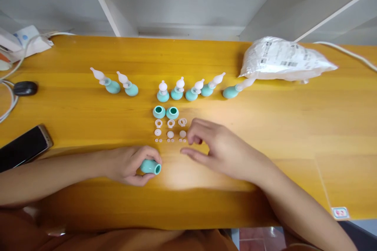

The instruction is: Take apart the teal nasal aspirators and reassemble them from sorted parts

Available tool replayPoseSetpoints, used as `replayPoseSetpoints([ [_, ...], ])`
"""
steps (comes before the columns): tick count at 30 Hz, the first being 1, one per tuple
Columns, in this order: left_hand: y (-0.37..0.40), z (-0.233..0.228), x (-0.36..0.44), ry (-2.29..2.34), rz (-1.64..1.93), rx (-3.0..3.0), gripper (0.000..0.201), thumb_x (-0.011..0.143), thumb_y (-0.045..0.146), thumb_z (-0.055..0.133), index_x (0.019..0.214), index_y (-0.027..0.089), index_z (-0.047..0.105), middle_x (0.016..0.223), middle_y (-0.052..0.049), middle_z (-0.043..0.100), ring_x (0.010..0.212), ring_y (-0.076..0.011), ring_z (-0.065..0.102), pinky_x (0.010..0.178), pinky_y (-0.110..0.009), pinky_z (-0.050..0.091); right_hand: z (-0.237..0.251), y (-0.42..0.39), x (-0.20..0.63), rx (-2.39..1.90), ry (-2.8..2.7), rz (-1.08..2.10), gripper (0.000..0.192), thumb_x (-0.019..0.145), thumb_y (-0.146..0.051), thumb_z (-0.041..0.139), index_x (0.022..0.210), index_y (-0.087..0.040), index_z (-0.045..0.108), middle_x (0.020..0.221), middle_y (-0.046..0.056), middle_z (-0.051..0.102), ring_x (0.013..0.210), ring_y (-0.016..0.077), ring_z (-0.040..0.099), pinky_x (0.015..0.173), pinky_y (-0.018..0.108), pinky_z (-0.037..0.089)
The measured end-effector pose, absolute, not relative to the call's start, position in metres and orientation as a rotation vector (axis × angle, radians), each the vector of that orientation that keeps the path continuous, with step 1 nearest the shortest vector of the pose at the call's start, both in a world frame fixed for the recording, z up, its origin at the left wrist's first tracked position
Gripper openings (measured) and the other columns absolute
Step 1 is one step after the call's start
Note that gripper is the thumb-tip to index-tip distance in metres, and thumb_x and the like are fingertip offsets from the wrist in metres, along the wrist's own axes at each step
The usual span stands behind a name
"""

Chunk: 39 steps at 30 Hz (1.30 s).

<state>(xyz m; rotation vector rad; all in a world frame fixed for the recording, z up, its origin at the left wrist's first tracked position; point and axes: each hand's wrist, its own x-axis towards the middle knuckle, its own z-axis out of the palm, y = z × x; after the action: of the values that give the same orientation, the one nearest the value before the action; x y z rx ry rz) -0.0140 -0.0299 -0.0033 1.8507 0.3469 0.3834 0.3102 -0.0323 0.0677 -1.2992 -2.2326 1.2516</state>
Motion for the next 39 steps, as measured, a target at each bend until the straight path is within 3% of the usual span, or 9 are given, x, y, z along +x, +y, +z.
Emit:
replayPoseSetpoints([
  [2,-0.031,-0.005,-0.015,0.405,0.369,1.836,0.038,0.104,0.033,0.070,0.131,0.022,0.046,0.108,-0.007,0.077,0.083,-0.0174,0.076,0.068,-0.025,0.056,0.069,-0.050,0.292,-1.152,-2.255,1.344,0.023,0.108,-0.043,0.076,0.115,-0.024,0.064,0.104,0.006,0.073,0.085,0.0217,0.072,0.071,0.033,0.061],
  [4,-0.032,-0.008,-0.014,0.435,0.378,1.806,0.040,0.103,0.039,0.074,0.125,0.023,0.045,0.100,-0.002,0.073,0.069,-0.0139,0.067,0.058,-0.024,0.048,0.059,-0.070,0.271,-1.059,-2.349,1.187,0.041,0.108,-0.046,0.076,0.137,-0.021,0.062,0.122,0.013,0.074,0.098,0.0268,0.076,0.076,0.036,0.066],
  [7,-0.031,-0.013,-0.012,0.345,0.434,1.669,0.051,0.099,0.044,0.081,0.120,0.025,0.038,0.088,0.005,0.062,0.058,-0.0096,0.051,0.051,-0.023,0.037,0.039,-0.093,0.248,-0.990,-2.403,0.918,0.032,0.114,-0.040,0.066,0.138,-0.018,0.066,0.119,0.014,0.074,0.090,0.0250,0.077,0.068,0.035,0.067],
  [10,-0.027,-0.012,-0.009,0.212,0.430,1.537,0.063,0.097,0.047,0.087,0.123,0.027,0.034,0.096,0.003,0.062,0.071,-0.0115,0.059,0.061,-0.022,0.046,0.035,-0.096,0.247,-0.913,-2.318,1.004,0.026,0.117,-0.034,0.061,0.138,-0.020,0.067,0.117,0.011,0.075,0.089,0.0208,0.077,0.074,0.031,0.069],
  [14,-0.020,-0.006,-0.010,0.156,0.360,1.417,0.063,0.101,0.051,0.082,0.135,0.026,0.034,0.124,-0.010,0.065,0.104,-0.0200,0.068,0.088,-0.035,0.061,0.058,-0.074,0.272,-0.866,-2.107,0.985,0.035,0.110,-0.031,0.073,0.143,-0.024,0.064,0.109,0.010,0.071,0.091,0.0231,0.075,0.076,0.034,0.070],
  [17,-0.020,-0.006,-0.012,0.136,0.304,1.330,0.054,0.107,0.049,0.073,0.138,0.025,0.035,0.126,-0.012,0.066,0.099,-0.0182,0.067,0.087,-0.036,0.063,0.071,-0.049,0.294,-1.126,-1.941,0.567,0.046,0.098,-0.025,0.083,0.141,-0.033,0.070,0.104,0.009,0.063,0.086,0.0277,0.067,0.063,0.041,0.064],
  [20,-0.022,-0.009,-0.013,0.139,0.269,1.340,0.051,0.108,0.048,0.072,0.137,0.024,0.038,0.121,-0.012,0.068,0.093,-0.0172,0.067,0.083,-0.034,0.063,0.069,-0.026,0.309,-1.301,-1.944,0.353,0.045,0.097,-0.016,0.078,0.137,-0.035,0.075,0.109,0.010,0.060,0.086,0.0280,0.064,0.063,0.042,0.060],
  [30,-0.020,-0.005,-0.012,0.146,0.257,1.437,0.044,0.110,0.044,0.067,0.136,0.023,0.039,0.112,-0.011,0.071,0.087,-0.0160,0.067,0.080,-0.030,0.063,0.013,-0.006,0.321,-1.297,-2.181,0.544,0.048,0.109,-0.015,0.063,0.154,-0.031,0.065,0.126,0.013,0.065,0.112,0.0325,0.072,0.094,0.051,0.066],
  [39,-0.020,-0.003,-0.011,0.163,0.237,1.452,0.043,0.111,0.048,0.065,0.135,0.024,0.039,0.111,-0.010,0.072,0.086,-0.0167,0.067,0.079,-0.030,0.063,0.009,-0.004,0.321,-1.238,-2.178,0.552,0.053,0.109,-0.014,0.065,0.159,-0.031,0.063,0.127,0.014,0.066,0.116,0.0328,0.071,0.098,0.050,0.065],
])
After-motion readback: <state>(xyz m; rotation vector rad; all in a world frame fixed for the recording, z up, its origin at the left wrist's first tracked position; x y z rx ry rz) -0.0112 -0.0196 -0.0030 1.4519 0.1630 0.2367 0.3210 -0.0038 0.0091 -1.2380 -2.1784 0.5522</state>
